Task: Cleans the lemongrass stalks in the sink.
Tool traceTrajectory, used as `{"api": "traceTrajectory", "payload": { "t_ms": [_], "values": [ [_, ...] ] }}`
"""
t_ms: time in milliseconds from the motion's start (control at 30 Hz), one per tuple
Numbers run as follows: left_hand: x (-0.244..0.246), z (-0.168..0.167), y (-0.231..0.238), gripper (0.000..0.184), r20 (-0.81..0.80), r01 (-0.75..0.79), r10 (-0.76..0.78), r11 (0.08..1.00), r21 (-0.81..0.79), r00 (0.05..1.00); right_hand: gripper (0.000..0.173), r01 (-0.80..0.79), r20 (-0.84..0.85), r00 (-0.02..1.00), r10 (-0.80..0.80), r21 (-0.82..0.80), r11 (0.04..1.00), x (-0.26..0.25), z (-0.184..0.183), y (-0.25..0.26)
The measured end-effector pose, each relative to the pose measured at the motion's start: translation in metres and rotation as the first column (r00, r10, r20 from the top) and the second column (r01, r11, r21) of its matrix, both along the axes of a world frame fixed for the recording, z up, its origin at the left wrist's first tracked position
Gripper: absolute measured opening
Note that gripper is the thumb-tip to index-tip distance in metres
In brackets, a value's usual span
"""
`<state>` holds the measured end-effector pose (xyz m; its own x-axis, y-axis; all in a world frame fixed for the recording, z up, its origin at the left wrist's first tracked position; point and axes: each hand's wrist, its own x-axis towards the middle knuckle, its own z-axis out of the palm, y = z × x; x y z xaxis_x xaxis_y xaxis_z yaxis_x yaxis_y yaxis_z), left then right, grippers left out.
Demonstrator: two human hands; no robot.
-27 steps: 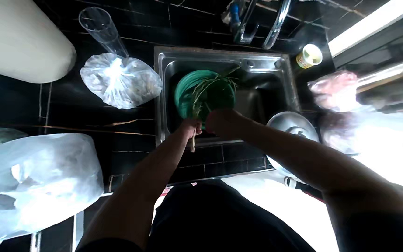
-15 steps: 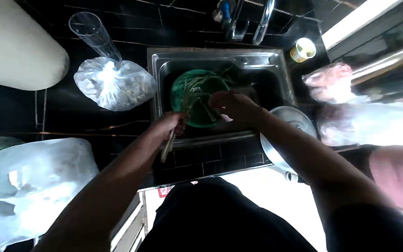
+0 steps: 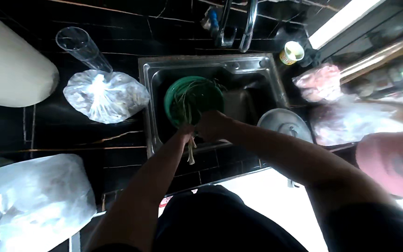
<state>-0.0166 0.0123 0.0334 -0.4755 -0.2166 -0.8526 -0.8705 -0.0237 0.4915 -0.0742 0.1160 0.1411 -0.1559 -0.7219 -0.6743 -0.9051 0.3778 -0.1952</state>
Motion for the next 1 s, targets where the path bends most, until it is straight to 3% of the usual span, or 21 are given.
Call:
{"api": "traceTrajectory", "payload": {
  "t_ms": [67,133,200,300,367,467,600,700,733,767,800,833,900,1000],
  "values": [
    [0.005,0.015,0.008,0.039,-0.106,0.111,-0.122,0.989,-0.098,0.987,0.039,-0.016,0.003,1.000,0.016,-0.004,1.000,0.000,0.009,-0.013],
    [0.014,0.005,0.006,0.033,-0.294,0.112,-0.167,0.974,-0.195,0.941,0.032,-0.019,-0.029,0.999,0.020,0.039,0.999,-0.007,0.018,-0.025],
    [0.003,0.021,-0.006,0.032,-0.209,0.072,-0.069,0.997,0.004,0.975,0.032,0.076,-0.054,0.996,-0.071,0.091,0.993,-0.017,0.030,-0.036],
    [-0.009,-0.015,-0.021,0.017,-0.166,-0.088,0.091,0.996,0.027,0.982,0.052,0.258,-0.069,0.965,-0.255,0.043,0.965,-0.042,0.028,-0.038],
    [-0.010,-0.023,-0.031,0.021,-0.039,-0.205,0.207,0.978,0.042,0.978,0.051,0.315,-0.067,0.947,-0.314,0.004,0.949,-0.061,0.018,-0.039],
    [0.006,-0.030,-0.042,0.038,0.023,-0.371,0.372,0.917,0.149,0.928,0.052,0.396,-0.063,0.913,-0.404,-0.111,0.912,-0.086,0.009,-0.030],
    [0.032,-0.043,-0.048,0.040,-0.057,-0.386,0.398,0.911,0.145,0.916,0.067,0.640,-0.238,0.683,-0.691,-0.261,0.723,-0.119,0.005,-0.013],
    [0.042,-0.041,-0.047,0.037,-0.103,-0.379,0.394,0.915,0.136,0.913,0.083,0.698,-0.335,0.523,-0.783,-0.359,0.620,-0.169,-0.005,-0.007],
    [0.044,-0.041,-0.046,0.037,-0.106,-0.372,0.385,0.920,0.123,0.917,0.074,0.716,-0.245,0.464,-0.851,-0.462,0.523,-0.189,-0.016,0.000],
    [0.046,-0.043,-0.044,0.037,-0.107,-0.361,0.371,0.927,0.105,0.922,0.055,0.751,-0.077,0.360,-0.930,-0.568,0.338,-0.207,-0.027,0.007],
    [0.047,-0.043,-0.042,0.038,-0.100,-0.348,0.355,0.934,0.086,0.929,0.054,0.767,0.058,0.247,-0.967,-0.622,0.159,-0.219,-0.029,0.012],
    [0.046,-0.041,-0.041,0.040,-0.087,-0.340,0.345,0.938,0.067,0.935,0.069,0.775,0.079,0.196,-0.977,-0.624,0.104,-0.229,-0.026,0.015],
    [0.045,-0.038,-0.037,0.042,-0.067,-0.339,0.342,0.940,0.046,0.937,0.081,0.766,0.041,0.197,-0.980,-0.630,0.128,-0.237,-0.019,0.021],
    [0.046,-0.042,-0.035,0.040,-0.058,-0.353,0.356,0.934,0.057,0.933,0.068,0.754,-0.022,0.251,-0.968,-0.622,0.210,-0.239,-0.029,0.021]
  ]
}}
